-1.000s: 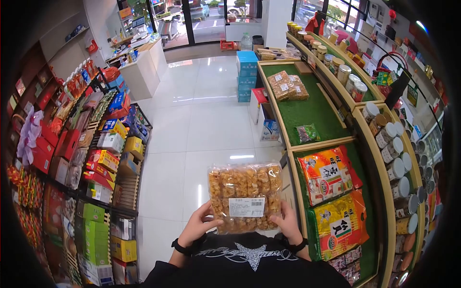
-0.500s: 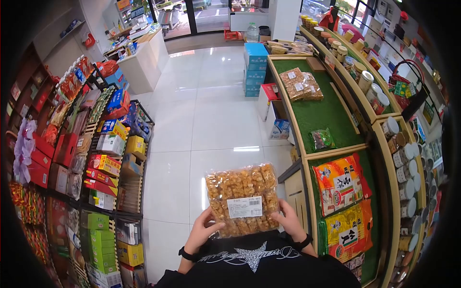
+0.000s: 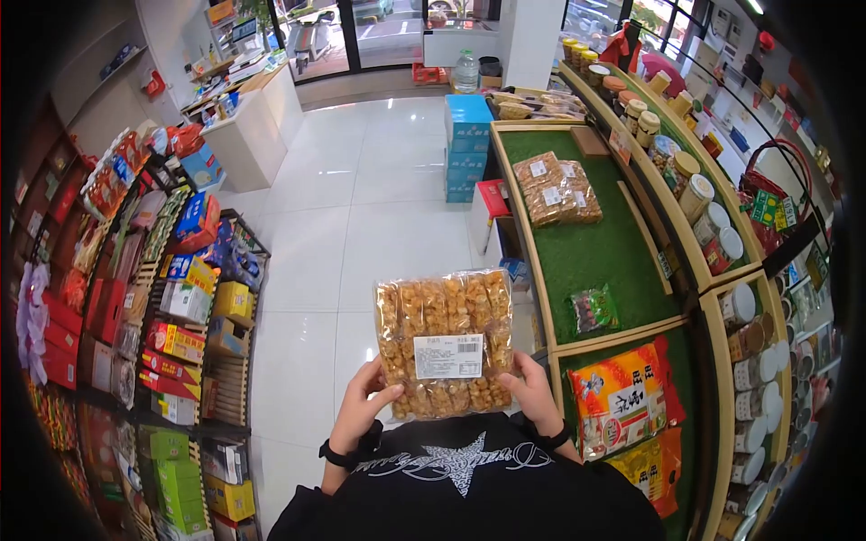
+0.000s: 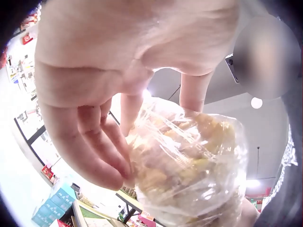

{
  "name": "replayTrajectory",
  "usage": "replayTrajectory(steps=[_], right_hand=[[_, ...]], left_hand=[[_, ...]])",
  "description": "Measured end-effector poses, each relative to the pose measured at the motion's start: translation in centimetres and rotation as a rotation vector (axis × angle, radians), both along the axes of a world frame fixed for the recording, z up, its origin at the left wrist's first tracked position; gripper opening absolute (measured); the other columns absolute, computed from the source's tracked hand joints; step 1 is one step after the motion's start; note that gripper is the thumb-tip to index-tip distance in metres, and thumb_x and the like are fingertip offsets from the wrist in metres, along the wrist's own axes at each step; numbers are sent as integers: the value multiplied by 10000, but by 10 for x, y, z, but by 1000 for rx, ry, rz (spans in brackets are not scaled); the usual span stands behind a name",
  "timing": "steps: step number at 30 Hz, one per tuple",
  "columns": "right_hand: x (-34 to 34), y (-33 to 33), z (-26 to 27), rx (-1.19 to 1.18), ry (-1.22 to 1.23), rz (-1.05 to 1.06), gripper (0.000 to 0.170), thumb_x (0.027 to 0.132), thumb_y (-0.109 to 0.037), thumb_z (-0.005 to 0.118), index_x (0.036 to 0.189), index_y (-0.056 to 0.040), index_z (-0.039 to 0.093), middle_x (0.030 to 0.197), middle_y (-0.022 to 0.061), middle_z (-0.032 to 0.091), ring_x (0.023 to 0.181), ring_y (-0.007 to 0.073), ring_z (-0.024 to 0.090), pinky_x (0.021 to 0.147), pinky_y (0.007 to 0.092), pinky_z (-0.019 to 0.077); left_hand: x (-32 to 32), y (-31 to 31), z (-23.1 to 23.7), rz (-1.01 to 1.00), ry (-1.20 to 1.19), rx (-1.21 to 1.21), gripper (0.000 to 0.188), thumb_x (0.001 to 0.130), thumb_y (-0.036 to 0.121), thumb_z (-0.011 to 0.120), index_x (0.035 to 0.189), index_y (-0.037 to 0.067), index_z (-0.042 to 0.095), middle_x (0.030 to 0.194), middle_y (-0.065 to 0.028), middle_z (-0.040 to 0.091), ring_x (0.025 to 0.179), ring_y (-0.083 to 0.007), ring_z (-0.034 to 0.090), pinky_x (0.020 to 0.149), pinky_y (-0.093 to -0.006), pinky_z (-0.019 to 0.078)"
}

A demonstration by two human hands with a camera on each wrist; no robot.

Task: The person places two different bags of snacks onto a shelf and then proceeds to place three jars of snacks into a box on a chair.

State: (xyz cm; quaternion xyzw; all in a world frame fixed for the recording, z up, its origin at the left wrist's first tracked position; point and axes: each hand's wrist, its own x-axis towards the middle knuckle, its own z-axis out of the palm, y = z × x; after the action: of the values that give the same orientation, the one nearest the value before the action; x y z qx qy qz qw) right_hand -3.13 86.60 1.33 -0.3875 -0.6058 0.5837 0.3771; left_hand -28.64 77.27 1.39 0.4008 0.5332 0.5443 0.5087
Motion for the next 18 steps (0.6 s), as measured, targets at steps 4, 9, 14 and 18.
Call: replayTrajectory(steps=[4, 9, 14, 18], right_hand=[[11, 43, -5, 60, 49, -28, 323, 830, -213, 561, 1014, 50, 527, 841, 47, 558, 816, 112, 495, 760, 262, 405], [22, 74, -9, -123, 37, -27, 306, 868, -180, 513, 1061, 57, 515, 950, 63, 574, 902, 106, 505, 797, 250, 403], [22, 97, -23, -225, 72, -61, 319, 879, -135, 464, 1128, 63, 490, 1006, 60, 562, 950, 105, 484, 851, 240, 373], [7, 124, -24, -188, 106, -141, 296, 866, -130, 434, 1077, 68, 496, 1002, 66, 559, 947, 110, 481, 849, 241, 369]], left_hand=[[4, 51, 2, -25, 31, 36, 567, 776, 153, 644, 1285, 14, 437, 903, -34, 461, 768, -108, 506, 719, -244, 441], [14, 88, 0, -37, 42, -28, 568, 771, 145, 650, 1283, 12, 441, 846, -28, 462, 760, -100, 500, 710, -239, 428], [7, 134, -8, -85, 68, -38, 596, 754, 144, 681, 1283, 15, 440, 845, -26, 468, 758, -96, 497, 717, -236, 425], [-7, 179, -7, -178, 108, -26, 621, 747, 147, 693, 1292, 13, 427, 870, -29, 488, 763, -98, 502, 726, -239, 427]])
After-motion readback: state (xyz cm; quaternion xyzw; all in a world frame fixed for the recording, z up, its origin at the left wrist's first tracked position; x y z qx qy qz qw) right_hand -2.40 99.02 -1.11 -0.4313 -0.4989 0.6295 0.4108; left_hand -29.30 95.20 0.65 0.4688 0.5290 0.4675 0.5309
